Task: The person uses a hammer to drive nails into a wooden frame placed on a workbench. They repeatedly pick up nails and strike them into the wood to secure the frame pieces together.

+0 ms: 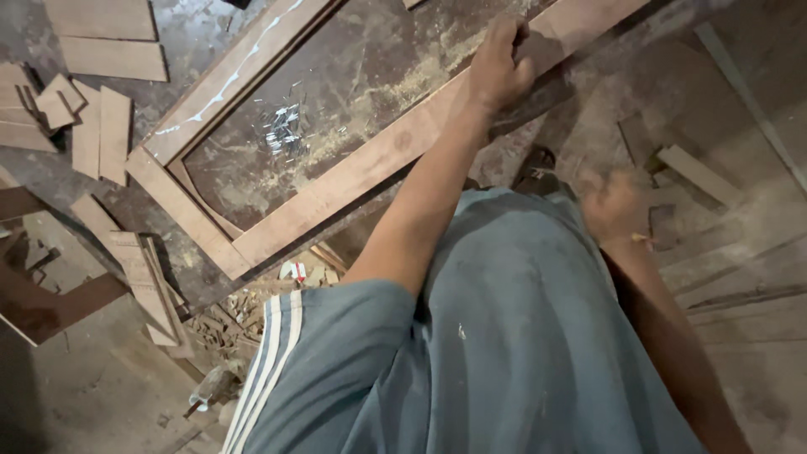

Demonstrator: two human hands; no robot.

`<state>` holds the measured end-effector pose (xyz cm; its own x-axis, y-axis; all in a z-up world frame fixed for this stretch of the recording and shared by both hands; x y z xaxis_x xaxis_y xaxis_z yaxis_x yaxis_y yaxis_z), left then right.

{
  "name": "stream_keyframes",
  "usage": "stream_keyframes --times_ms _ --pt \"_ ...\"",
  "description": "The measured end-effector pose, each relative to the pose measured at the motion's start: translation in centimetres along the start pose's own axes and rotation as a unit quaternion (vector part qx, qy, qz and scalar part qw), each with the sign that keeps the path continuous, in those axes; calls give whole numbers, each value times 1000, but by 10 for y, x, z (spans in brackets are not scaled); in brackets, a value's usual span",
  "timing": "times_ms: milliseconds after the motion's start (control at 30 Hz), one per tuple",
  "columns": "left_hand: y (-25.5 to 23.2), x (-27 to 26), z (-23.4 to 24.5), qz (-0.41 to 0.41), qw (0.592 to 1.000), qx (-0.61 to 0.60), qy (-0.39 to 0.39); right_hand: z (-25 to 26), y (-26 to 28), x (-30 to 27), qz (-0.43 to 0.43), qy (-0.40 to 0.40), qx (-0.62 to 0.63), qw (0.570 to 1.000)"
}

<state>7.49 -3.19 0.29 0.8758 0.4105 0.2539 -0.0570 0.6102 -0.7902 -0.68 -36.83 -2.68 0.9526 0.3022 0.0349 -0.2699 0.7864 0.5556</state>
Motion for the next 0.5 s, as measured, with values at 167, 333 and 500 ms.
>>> stream_keyframes --times_ms 167,333,500 --pt "25 22 2 81 990 -119 -10 20 -2 -26 -129 174 30 976" --pt "44 74 25 -53 993 73 76 40 -12 -68 -241 145 101 954" --pt "31 95 9 -95 946 207 232 30 -42 -108 -263 149 118 946"
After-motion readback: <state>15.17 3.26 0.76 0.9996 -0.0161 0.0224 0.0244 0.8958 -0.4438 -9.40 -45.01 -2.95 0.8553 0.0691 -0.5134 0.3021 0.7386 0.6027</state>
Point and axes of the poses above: each hand's wrist, its own x-axis towards the middle knuckle, its own z-axis out of the back of the hand, y = z × x, the point moved 2 cm from there along x, towards the middle knuckle, and after that the axes turned 1 degree about -z, right-handed, at the moved point
